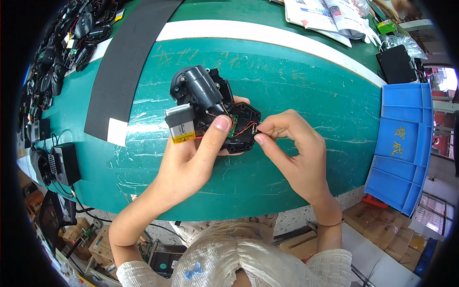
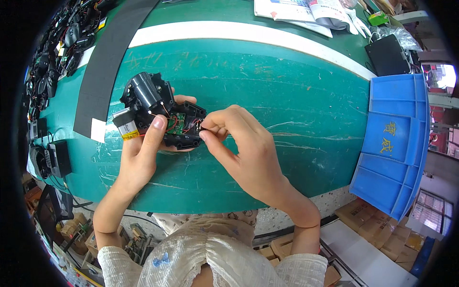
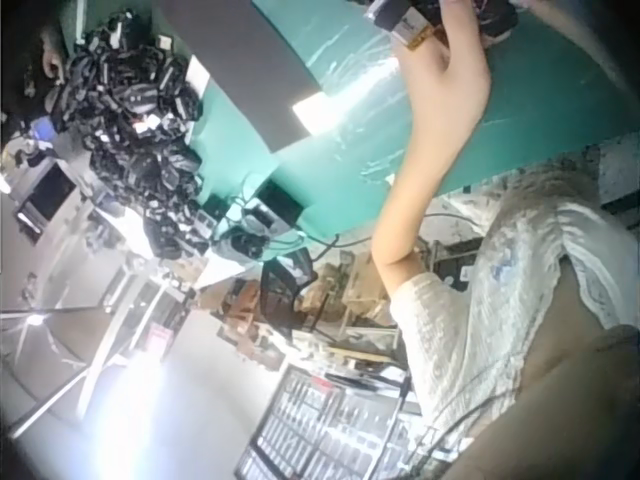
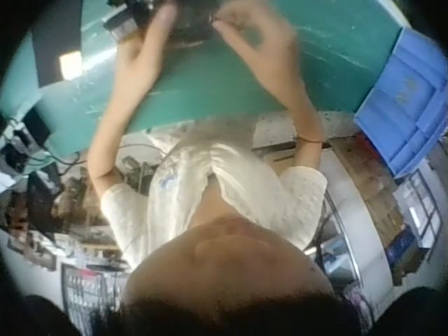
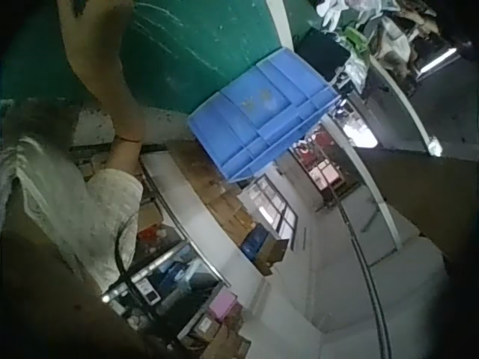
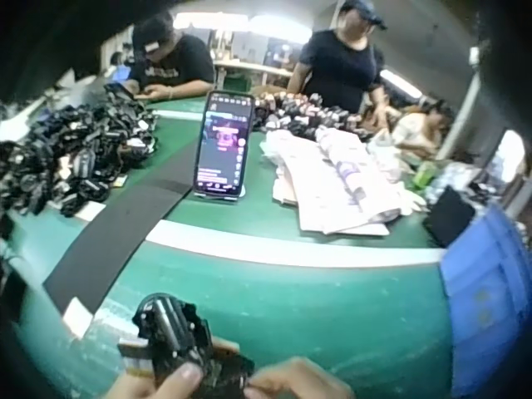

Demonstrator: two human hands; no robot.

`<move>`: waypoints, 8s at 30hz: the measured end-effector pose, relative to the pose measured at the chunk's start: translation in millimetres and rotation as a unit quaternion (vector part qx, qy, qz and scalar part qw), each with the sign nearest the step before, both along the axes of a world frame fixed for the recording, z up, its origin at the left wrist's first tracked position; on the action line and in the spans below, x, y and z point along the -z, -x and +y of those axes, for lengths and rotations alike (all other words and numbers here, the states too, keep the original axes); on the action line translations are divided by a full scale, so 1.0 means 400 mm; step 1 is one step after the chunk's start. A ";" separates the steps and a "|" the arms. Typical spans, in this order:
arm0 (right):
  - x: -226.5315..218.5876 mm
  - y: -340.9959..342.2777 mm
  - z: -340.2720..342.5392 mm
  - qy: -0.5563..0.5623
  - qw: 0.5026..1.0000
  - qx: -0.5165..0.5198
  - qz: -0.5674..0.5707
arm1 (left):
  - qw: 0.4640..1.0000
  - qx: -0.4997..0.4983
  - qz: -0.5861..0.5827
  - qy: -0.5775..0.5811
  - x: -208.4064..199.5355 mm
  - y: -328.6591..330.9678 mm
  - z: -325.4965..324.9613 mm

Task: The person assembles a small electronic device by connecting a battery to the internal circuit board and securing it with tape. The person handles the device casing, wires, and a battery, performing the assembly by hand on a green workbench.

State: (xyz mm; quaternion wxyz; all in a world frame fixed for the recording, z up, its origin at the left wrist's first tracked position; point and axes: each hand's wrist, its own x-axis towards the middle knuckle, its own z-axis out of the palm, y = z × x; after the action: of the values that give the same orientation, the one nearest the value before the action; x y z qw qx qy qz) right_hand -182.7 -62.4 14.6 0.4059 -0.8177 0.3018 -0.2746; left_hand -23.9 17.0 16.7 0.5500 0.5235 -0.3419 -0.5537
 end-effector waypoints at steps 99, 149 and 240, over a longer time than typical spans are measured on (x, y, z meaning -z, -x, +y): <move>-0.065 0.035 0.004 -0.405 0.911 -0.027 -0.067 | 0.837 0.023 -0.485 0.253 -0.039 0.011 -0.024; 0.016 -0.002 0.050 -0.611 0.740 -0.054 -0.276 | 0.918 -0.012 -0.367 0.151 -0.017 0.013 -0.020; 0.029 -0.003 0.032 -0.340 0.919 -0.107 -0.165 | 0.924 0.053 -0.334 0.177 -0.046 -0.001 -0.030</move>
State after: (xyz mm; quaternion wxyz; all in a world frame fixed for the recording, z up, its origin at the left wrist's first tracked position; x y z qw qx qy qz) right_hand -181.4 -49.7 3.1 0.7308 -0.6009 0.2160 -0.2411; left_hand -23.3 5.0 35.0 0.4576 0.5533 -0.6255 -0.3052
